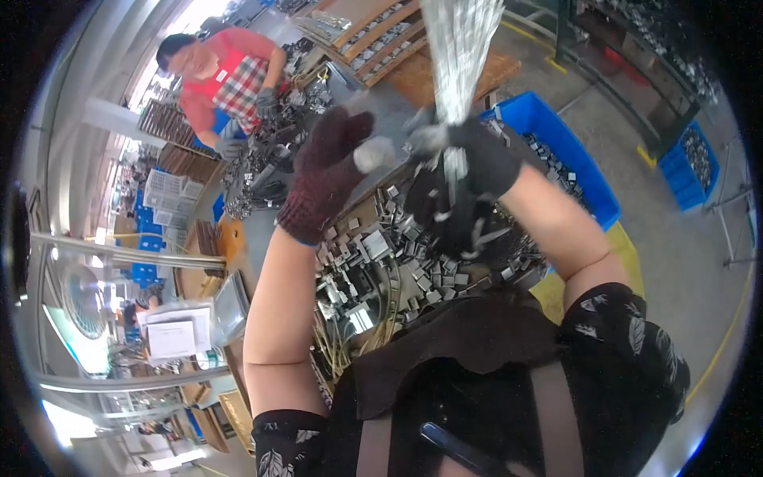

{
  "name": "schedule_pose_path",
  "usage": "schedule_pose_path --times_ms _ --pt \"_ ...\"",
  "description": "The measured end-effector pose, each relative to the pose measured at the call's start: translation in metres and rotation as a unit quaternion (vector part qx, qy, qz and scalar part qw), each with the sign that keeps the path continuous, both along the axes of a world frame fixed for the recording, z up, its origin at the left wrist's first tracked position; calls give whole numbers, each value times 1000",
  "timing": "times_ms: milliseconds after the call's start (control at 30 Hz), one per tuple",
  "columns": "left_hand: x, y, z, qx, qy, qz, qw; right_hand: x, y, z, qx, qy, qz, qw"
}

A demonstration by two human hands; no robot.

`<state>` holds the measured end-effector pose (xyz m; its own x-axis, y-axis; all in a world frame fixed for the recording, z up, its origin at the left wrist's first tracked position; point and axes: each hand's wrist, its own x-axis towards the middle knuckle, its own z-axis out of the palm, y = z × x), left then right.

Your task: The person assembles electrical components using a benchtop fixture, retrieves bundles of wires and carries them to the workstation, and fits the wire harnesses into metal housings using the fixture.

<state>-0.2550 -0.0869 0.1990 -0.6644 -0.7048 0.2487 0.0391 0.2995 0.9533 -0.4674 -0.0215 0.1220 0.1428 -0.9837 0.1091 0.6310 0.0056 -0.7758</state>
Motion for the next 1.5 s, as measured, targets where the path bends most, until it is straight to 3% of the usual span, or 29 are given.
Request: schedule_pose_path --times_ms 67,100,167,233,300,433,500,533,567,600,633,700,733,800,833,900,967,1033,1067,1100,1133,1267,1333,1367,1400,1433,1467,1500 --pt "30 12 -8 -177 -233 99 951 -18 6 48 -16 85 -65 994" --pt "43 13 -30 -206 -245 78 944 -21 1 51 -39 22 -70 997" --pt "50 25 -53 -329 -210 37 920 -20 7 75 -52 57 -75 994" --pt "43 41 -56 -289 -311 42 904 -18 0 86 -57 96 -69 991" --pt "26 47 -61 -272 -315 51 908 -24 -12 88 -52 148 38 987" --pt "-15 36 -82 -231 -205 102 946 -29 -30 111 -8 100 71 992" --pt "-48 11 -117 -254 -199 93 942 -39 -44 114 -49 167 115 978" --pt "-73 -6 -150 -166 -153 44 973 -43 -46 111 -13 158 134 978" --pt "-87 -20 -166 -79 -104 -6 991 -27 -39 120 -9 229 59 972" --pt "-71 1 -111 -347 -194 70 915 -6 -27 130 -2 294 -19 956" --pt "-73 4 -112 -338 -190 67 919 6 -20 137 6 294 -47 954" --pt "-79 0 -113 -382 -176 75 904 -11 -25 150 -39 389 36 920" --pt "-83 -4 -110 -375 -173 66 909 -56 -49 116 41 354 28 934" --pt "-95 -21 -99 -397 -182 57 898 -53 -47 150 -1 378 89 921" --pt "-97 -25 -96 -397 -147 119 898 -56 -48 151 15 321 34 947" --pt "-100 -44 -90 -421 -144 122 887 -37 -48 166 -157 457 -9 876" --pt "-98 -61 -80 -451 -144 131 871 -53 -55 162 -141 473 -53 868" --pt "-90 -72 -66 -483 -128 147 854 -113 -87 143 -209 466 11 860" --pt "-86 -71 -59 -481 -128 146 855 -101 -72 155 -207 466 12 860" --pt "-80 -68 -48 -514 -126 141 837 -77 -45 179 -1 161 32 987" --pt "-75 -65 -38 -546 -123 137 818 -59 -34 193 206 -168 48 963" --pt "-54 -31 -12 -487 -72 56 868 -15 -60 195 188 -76 90 975" --pt "-48 -11 -8 -365 -53 -42 929 8 -73 198 165 -12 118 979" --pt "-38 0 -2 -366 -52 -34 928 18 -79 199 153 21 134 979" --pt "-26 10 6 -183 -29 -102 977 29 -86 200 140 54 150 977" --pt "-15 20 9 9 -3 -168 986 39 -94 200 127 86 167 974" --pt "-14 30 -2 6 0 -159 987 48 -101 198 113 118 184 969" --pt "-20 40 -21 -9 114 -117 987 56 -110 196 99 148 201 963"
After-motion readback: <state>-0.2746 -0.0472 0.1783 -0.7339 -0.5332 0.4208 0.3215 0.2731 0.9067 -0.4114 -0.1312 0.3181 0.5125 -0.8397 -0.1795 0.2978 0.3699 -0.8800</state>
